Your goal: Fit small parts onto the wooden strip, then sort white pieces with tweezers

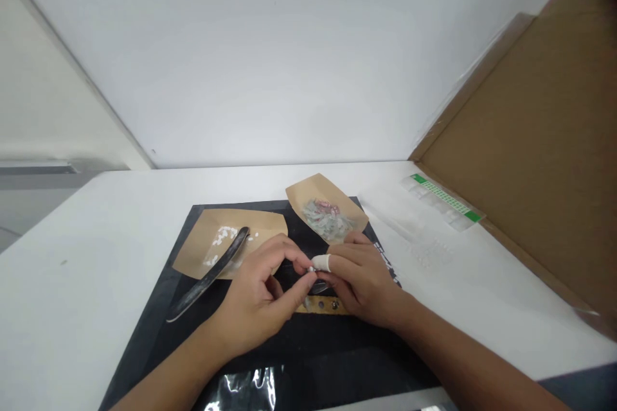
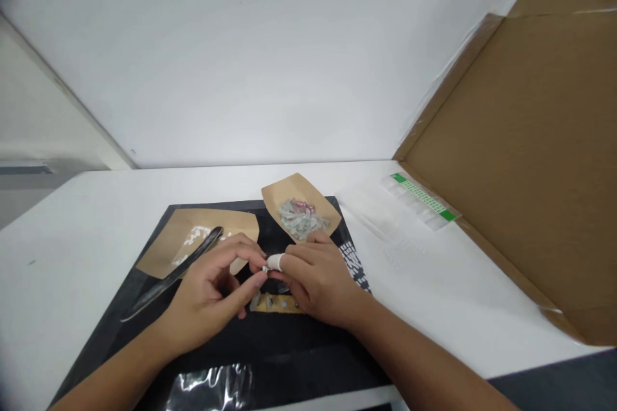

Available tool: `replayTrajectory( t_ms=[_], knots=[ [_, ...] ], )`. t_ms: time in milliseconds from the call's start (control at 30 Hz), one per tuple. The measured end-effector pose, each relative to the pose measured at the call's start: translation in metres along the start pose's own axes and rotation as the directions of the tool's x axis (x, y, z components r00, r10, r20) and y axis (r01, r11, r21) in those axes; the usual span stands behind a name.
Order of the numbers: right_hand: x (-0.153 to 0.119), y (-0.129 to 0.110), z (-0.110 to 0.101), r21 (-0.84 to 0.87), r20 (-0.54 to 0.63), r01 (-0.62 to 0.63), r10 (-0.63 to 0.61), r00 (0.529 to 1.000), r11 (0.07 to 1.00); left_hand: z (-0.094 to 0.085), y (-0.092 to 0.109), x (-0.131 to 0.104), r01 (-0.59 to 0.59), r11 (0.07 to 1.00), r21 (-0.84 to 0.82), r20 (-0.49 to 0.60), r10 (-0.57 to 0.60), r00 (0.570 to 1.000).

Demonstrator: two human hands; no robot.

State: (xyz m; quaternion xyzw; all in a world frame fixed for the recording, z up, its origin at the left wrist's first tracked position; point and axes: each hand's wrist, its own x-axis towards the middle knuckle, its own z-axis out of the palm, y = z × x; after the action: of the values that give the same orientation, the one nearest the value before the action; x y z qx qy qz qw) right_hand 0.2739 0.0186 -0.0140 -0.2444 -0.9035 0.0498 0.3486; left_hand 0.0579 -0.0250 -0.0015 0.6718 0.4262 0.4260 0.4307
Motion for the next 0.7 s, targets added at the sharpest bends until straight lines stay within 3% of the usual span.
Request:
replayTrajectory(
  t_ms=[133, 267, 400, 700],
  knots=[
    [-0.0002, -0.0003, 0.0007, -0.091, -0.002, 0.025, -0.026, 1.000, 0.996, -0.0006, -0.0017, 0.0006, 0.044, 0.999, -0.013, 0.013, -0.044, 0.999],
    [0.0000, -0.0041, -0.0020, 0.004, 0.050, -0.031, 0.031, 0.998, 1.000, -0.0009, -0.0042, 0.0007, 0.016, 1.000, 0.014, 0.026, -0.017, 1.000],
    [0.0008, -0.0074, -0.0044, 0.165, 0.096, -0.080, 0.064, 0.993, 0.983, -0.0006, -0.0045, 0.0006, -0.041, 0.997, 0.060, 0.017, 0.040, 0.999],
    [-0.0038, -0.0061, 0.0035, 0.220, 0.053, -0.113, 0.103, 0.993, 0.969, -0.0002, -0.0073, -0.0009, -0.207, 0.960, 0.187, -0.038, 0.217, 0.975]
  ],
)
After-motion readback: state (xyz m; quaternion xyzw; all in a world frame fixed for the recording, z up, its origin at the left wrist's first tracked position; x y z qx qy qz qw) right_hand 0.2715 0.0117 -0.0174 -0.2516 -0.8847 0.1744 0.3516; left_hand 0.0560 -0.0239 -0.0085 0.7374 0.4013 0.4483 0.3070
